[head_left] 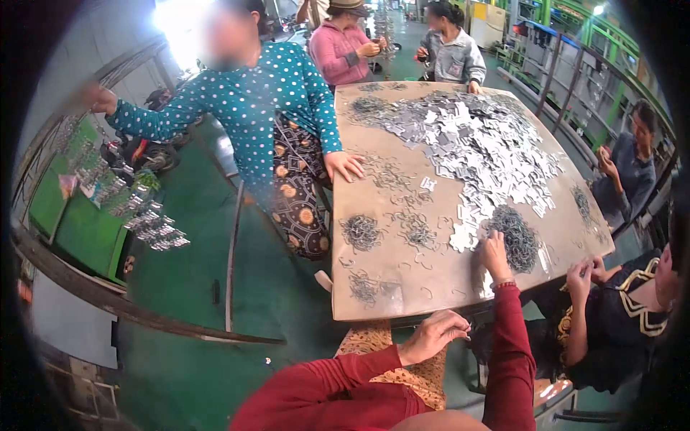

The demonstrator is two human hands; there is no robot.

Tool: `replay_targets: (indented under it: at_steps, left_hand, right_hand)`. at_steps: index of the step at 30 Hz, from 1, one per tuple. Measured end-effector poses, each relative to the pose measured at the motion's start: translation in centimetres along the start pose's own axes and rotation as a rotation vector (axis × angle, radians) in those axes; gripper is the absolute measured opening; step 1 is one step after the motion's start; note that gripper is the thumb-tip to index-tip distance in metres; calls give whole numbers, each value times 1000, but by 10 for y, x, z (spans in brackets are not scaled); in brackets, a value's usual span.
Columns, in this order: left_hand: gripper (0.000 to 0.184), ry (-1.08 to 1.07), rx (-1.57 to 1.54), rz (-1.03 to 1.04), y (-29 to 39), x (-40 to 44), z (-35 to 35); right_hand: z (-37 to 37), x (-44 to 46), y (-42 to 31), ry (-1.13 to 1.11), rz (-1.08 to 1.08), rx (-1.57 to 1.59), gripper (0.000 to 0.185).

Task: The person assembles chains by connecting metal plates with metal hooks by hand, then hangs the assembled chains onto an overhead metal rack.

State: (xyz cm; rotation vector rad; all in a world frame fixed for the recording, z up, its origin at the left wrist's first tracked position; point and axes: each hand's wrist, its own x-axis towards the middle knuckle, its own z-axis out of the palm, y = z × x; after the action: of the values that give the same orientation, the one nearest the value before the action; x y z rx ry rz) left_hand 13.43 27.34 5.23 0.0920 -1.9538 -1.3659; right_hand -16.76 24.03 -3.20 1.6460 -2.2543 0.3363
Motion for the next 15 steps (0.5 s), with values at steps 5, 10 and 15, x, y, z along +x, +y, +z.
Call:
replay_targets:
  at_steps: [5,10,15]
  left_hand:
    - [13,-5,-49,-62,1,2,-6]
    - [10,-47,-132,-160,-6,0,-10]
    - [8,64,-302,-218,-9,-1,-9]
  right_hand:
    - [-41,4,-17,-33,6,213,19]
    - [-76,-31,-56,-47,435,1224,25]
    - [-156,-82,-101,-137,544,1435,42]
